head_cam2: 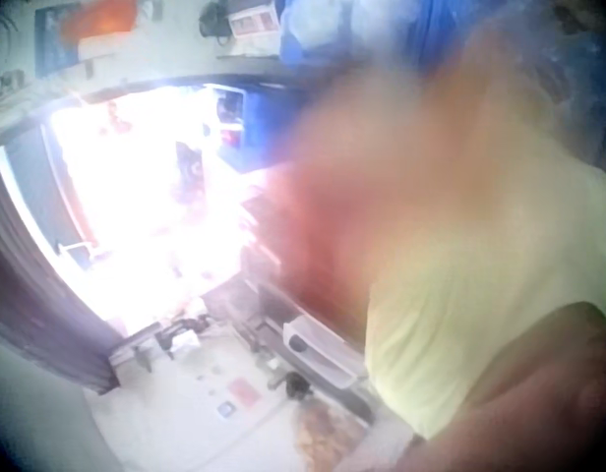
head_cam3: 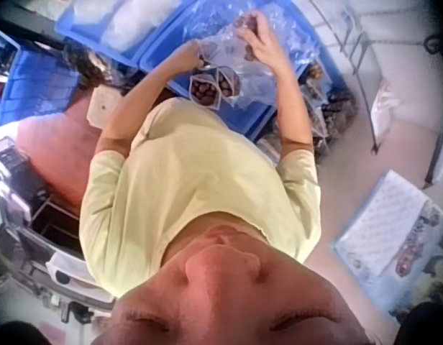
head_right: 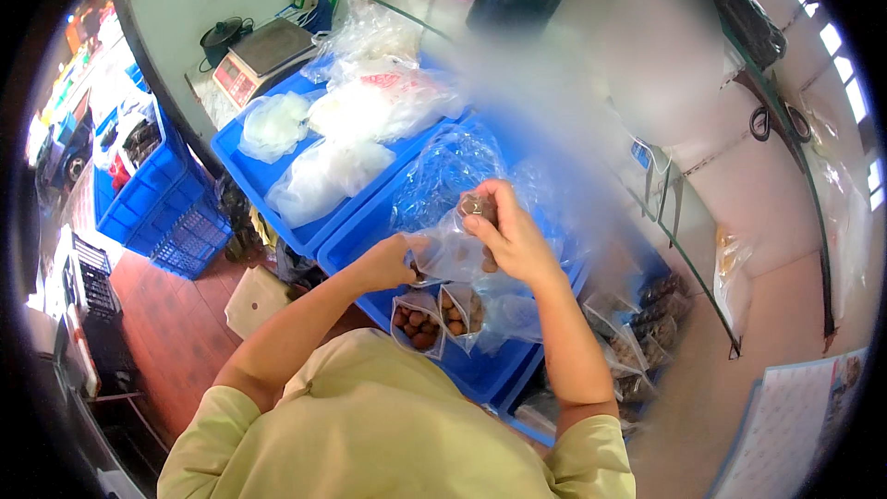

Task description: The person organizes and packs various food items, including dried goods and round yellow snacks, into clear plastic bags. They place the filled bags into blue plastic crates on a counter, occasionally adjusting the bags and their contents by hand.

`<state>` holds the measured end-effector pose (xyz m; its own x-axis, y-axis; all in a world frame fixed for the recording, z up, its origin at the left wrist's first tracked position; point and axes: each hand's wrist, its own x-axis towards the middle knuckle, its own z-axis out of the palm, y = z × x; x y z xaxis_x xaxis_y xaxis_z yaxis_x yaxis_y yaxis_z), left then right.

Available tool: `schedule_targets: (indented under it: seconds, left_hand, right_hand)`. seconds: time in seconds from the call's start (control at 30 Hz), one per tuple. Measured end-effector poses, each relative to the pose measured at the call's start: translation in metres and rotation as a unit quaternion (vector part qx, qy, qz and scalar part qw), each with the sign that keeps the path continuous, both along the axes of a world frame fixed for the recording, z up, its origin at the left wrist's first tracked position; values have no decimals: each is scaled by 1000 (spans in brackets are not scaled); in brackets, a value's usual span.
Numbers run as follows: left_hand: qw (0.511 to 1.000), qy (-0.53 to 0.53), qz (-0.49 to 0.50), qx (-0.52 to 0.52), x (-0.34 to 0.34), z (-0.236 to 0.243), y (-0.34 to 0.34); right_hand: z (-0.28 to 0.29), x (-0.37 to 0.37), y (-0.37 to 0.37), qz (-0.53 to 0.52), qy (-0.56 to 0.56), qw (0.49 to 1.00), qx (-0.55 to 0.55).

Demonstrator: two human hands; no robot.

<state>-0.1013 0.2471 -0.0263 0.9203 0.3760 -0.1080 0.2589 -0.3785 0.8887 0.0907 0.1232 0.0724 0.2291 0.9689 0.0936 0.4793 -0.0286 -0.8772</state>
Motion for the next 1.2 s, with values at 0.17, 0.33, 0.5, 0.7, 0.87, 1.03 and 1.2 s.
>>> schedule_targets:
  seconds: [0.17, 0.33, 0.5, 0.7, 0.87, 1.03, 1.2]
  left_hand:
    - [997, 20, 15, -68, -7, 10, 3]
    - [988, 59, 50, -130, -7, 0, 5]
    - [986, 40, 57, -155, -11, 1, 5]
    - [981, 4, 76, -179, -19, 1, 7]
    - [981, 24, 69, -180, -15, -1, 12]
    - [968, 7, 95, -231, -16, -21, 13]
    - [950, -3, 154, -273, -13, -34, 9]
  right_hand:
    - [-6, -7, 12, -32, -95, 995, 26]
    - [-9, -20, 19, -47, -364, 925, 99]
    - [2, -20, 19, -1, -484, 851, 202]
    - [22, -28, 21, 13, -470, 837, 281]
    - [33, -26, 24, 38, -389, 912, 126]
    - [26, -22, 21, -7, -294, 941, 166]
    - [-5, -5, 9, -46, -122, 986, 104]
